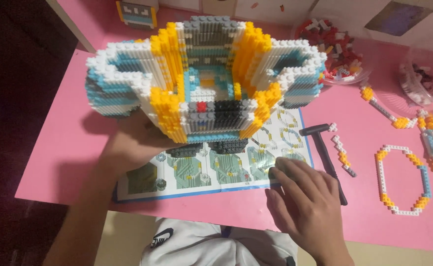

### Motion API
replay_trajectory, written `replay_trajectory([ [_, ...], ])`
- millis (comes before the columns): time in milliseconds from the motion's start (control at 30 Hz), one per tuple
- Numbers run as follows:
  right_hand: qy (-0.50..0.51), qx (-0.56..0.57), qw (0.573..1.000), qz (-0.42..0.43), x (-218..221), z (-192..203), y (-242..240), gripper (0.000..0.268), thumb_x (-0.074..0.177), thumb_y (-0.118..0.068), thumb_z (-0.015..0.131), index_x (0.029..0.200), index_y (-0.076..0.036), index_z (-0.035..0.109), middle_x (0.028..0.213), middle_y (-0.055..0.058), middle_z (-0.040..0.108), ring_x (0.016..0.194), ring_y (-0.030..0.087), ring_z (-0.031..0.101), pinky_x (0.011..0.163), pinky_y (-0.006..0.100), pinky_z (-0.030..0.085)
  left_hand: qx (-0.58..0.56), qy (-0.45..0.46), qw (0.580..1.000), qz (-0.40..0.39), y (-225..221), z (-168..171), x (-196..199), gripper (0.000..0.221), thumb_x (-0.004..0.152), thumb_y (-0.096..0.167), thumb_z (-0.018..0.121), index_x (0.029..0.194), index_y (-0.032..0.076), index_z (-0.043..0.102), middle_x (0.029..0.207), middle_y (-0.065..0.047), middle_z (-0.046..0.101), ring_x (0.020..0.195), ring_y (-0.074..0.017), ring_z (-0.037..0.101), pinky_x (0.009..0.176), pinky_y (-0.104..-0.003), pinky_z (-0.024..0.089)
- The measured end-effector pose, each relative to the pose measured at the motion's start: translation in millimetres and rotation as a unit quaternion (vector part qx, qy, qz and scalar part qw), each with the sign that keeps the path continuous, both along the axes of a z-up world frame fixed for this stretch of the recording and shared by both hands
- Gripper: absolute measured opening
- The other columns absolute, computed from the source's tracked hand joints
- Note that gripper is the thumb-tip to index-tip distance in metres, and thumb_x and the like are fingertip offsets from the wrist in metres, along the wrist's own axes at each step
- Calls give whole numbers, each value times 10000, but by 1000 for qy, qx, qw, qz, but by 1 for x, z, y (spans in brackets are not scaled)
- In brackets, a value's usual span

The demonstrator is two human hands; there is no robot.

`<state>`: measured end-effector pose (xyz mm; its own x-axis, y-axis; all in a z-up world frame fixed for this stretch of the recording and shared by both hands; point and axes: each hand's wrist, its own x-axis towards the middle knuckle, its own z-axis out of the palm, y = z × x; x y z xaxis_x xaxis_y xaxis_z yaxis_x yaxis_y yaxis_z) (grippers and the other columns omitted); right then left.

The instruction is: Assembling a complex 3D robot model using small interlocking plastic blocks while following a manual.

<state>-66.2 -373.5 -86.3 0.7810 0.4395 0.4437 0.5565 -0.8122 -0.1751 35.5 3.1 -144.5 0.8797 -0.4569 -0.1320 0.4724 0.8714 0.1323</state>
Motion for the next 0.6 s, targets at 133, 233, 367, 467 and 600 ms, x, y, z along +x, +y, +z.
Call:
replay_trajectory([
  [133, -9, 31, 999, 10, 5, 2, -4, 237, 998, -241, 678, 1198, -128, 736, 1397, 66, 723, 1356, 247, 669, 1145, 482, 437, 715, -338, 606, 83, -13, 42, -17, 661, 757, 160, 908, 1357, 64, 646, 1352, -117, 750, 1292, -249, 704, 1169, -364, 526],
  [233, -12, 44, 999, 7, 9, -4, -13, 267, 988, -241, 690, 1224, -132, 752, 1397, 73, 726, 1362, 253, 666, 1167, 484, 451, 717, -345, 600, 86, -16, 44, -17, 710, 781, 149, 880, 1415, 62, 571, 1416, -119, 690, 1344, -255, 652, 1209, -380, 469],
  [367, -4, 51, 999, 1, 13, -9, -23, 278, 990, -246, 687, 1237, -135, 748, 1413, 70, 718, 1380, 254, 653, 1171, 484, 448, 714, -357, 595, 93, -14, 43, -15, 825, 834, 126, 817, 1544, 56, 403, 1561, -122, 555, 1461, -269, 534, 1299, -418, 342],
  [467, 3, 59, 998, 0, 16, -9, -30, 289, 986, -246, 690, 1244, -129, 747, 1415, 75, 717, 1382, 258, 651, 1174, 488, 447, 709, -354, 601, 102, -9, 36, -19, 813, 847, 160, 796, 1559, 71, 412, 1604, -113, 527, 1487, -256, 510, 1322, -432, 326],
  [600, 1, 59, 998, 1, 18, -11, -35, 295, 988, -250, 685, 1245, -121, 753, 1410, 85, 721, 1379, 264, 654, 1170, 495, 452, 749, -305, 579, 100, -5, 38, -25, 721, 833, 228, 796, 1496, 130, 529, 1551, -80, 588, 1435, -254, 568, 1246, -438, 441],
])
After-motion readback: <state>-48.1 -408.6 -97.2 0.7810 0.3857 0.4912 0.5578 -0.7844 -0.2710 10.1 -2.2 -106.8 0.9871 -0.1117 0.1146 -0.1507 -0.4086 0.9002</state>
